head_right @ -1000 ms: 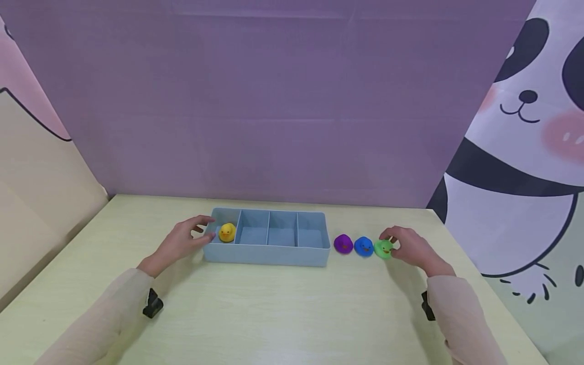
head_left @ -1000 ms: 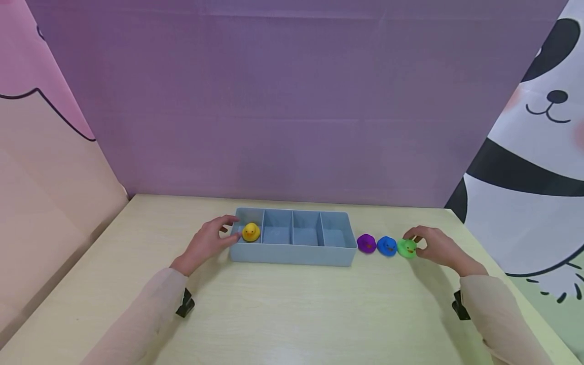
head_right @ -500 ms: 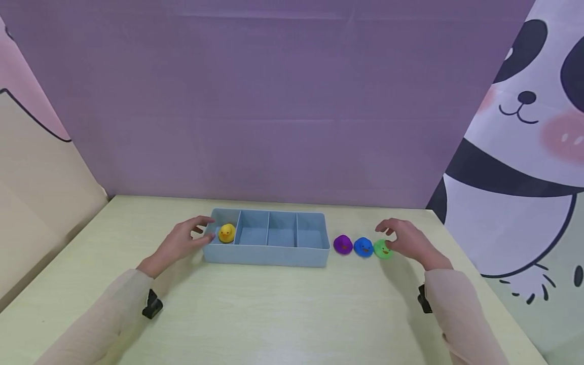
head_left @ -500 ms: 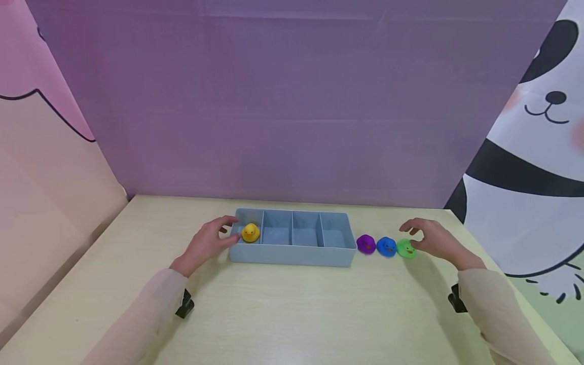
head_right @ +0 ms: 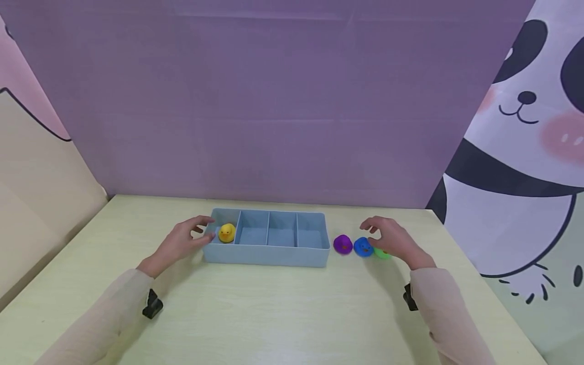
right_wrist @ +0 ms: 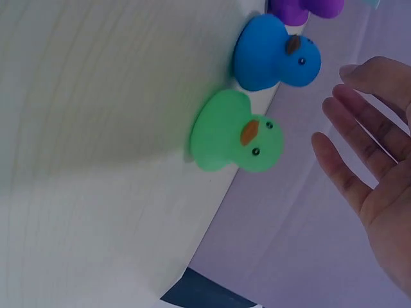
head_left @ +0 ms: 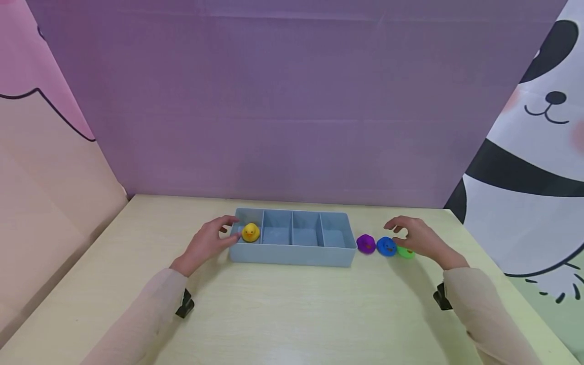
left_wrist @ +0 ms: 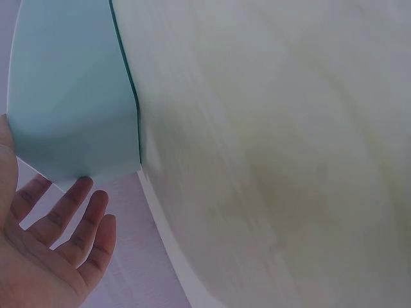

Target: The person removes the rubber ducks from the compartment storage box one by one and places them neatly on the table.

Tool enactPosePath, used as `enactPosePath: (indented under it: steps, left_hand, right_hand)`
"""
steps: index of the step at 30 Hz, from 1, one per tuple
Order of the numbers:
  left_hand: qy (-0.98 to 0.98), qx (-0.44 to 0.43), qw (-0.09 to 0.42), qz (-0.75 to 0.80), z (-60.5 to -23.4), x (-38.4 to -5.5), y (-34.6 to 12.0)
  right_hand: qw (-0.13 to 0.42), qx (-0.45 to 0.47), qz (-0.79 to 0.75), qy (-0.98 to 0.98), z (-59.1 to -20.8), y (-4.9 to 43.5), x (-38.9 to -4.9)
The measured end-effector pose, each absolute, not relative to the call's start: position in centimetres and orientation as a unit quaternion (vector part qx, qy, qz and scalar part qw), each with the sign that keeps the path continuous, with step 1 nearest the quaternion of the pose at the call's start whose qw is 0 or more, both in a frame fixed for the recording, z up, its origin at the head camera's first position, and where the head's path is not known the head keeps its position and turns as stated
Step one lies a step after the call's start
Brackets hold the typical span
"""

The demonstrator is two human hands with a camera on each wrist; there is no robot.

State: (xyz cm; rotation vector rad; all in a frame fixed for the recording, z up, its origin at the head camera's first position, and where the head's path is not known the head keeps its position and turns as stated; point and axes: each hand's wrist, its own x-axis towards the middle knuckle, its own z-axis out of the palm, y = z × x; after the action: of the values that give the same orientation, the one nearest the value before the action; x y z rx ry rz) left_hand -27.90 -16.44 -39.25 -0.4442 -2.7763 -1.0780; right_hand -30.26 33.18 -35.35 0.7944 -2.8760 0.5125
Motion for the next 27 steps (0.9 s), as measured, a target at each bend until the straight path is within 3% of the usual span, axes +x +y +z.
enactPosePath:
  steps: [27]
  left_hand:
    - [-0.919, -0.151, 0.069, -0.357, -39.5, -28.0, -16.5]
  right_hand:
    - [0.059, 0.308, 0.140, -0.939, -33.1, 25.1, -30.2]
